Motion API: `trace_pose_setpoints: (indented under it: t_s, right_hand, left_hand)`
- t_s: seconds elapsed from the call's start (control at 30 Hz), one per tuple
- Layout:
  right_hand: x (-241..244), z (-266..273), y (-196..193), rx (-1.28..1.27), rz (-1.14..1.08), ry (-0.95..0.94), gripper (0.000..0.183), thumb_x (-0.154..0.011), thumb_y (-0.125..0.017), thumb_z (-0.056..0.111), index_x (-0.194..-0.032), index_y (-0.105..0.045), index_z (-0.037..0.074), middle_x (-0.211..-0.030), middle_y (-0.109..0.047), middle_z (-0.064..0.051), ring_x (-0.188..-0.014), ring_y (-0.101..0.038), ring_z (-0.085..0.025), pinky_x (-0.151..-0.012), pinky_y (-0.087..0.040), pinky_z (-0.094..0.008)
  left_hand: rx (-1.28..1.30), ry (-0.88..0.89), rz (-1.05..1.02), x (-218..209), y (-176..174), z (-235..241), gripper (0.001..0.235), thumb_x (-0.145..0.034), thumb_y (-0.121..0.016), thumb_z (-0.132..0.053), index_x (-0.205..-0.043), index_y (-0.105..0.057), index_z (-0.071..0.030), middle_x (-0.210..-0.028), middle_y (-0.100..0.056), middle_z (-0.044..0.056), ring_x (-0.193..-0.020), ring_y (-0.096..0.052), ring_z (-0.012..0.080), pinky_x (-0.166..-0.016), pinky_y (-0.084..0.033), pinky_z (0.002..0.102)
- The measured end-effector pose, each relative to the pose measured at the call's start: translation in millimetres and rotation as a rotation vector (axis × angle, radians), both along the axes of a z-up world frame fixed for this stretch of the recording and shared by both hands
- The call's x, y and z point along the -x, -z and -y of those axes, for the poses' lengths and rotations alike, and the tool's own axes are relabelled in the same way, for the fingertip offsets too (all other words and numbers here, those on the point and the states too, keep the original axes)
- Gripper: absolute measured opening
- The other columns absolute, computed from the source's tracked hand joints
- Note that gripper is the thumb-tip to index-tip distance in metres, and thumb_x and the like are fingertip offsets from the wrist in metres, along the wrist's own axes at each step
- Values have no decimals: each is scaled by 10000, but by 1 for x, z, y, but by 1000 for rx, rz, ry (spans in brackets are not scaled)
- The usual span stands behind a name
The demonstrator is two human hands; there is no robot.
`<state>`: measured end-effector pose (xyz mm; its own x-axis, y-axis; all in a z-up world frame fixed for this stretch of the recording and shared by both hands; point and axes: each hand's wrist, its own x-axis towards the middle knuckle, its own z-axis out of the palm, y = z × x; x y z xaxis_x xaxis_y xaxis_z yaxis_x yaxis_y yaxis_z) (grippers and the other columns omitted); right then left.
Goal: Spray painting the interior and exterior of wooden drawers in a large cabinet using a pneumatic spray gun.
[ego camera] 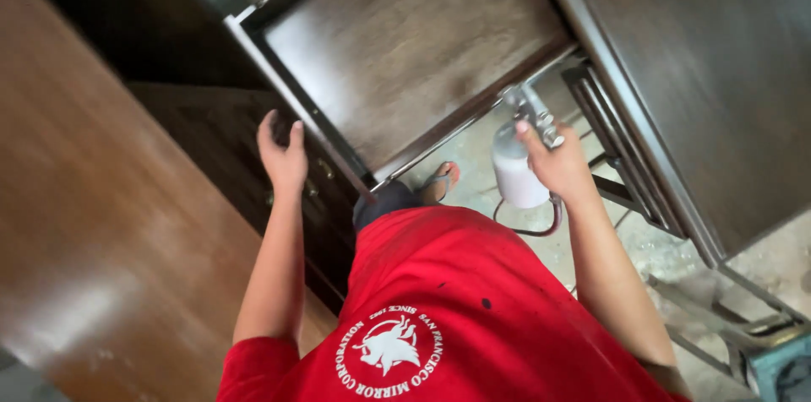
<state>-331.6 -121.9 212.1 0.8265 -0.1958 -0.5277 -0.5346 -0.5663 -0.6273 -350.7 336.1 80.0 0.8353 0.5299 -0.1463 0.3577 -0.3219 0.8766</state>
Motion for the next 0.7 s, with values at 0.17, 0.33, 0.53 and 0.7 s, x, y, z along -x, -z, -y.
trace_pose_setpoints:
  t_s: [0.17, 0.33, 0.53, 0.7]
  right_hand:
    - [2, 18, 3, 17, 177, 157, 407, -1091, -658, 374, -793, -610, 102, -503, -561, -34, -497, -572, -142, -553, -462, -285]
    - [3, -1, -34, -5, 359, 238, 322, -1126, -610, 283, -937, -712, 43, -568, -601, -87, -494, -540, -153, -579, -463, -305]
    - [-3, -8, -51, -55, 353, 104, 315, -1131, -629, 315, -947, -756, 93, -483, -550, -40, -450, -529, -133, -553, -460, -261]
    - [-15, -11, -82, -88, 371, 179, 371, -1151, -563, 254, -873, -728, 72, -475, -527, -43, -413, -463, -134, -521, -440, -279]
  left_hand:
    - [-270, 142, 166, -13, -38, 21, 568, -953, -813, -156, -1448, -546, -78, -1505, -417, 202, -1429, -423, 409, -1209, -303, 564]
    - [-366, 306, 241, -34, -42, 42, 567, -929, -819, -135, -1430, -563, -67, -1497, -436, 190, -1432, -411, 418, -1211, -268, 592]
    - [-365, 448, 205, -54, -45, 58, 534, -965, -774, -193, -1439, -548, -94, -1523, -452, 159, -1454, -414, 376, -1197, -152, 678]
    - [-379, 520, 148, -59, -40, 53, 531, -983, -749, -252, -1436, -535, -75, -1537, -447, 160, -1454, -429, 351, -1206, -146, 673]
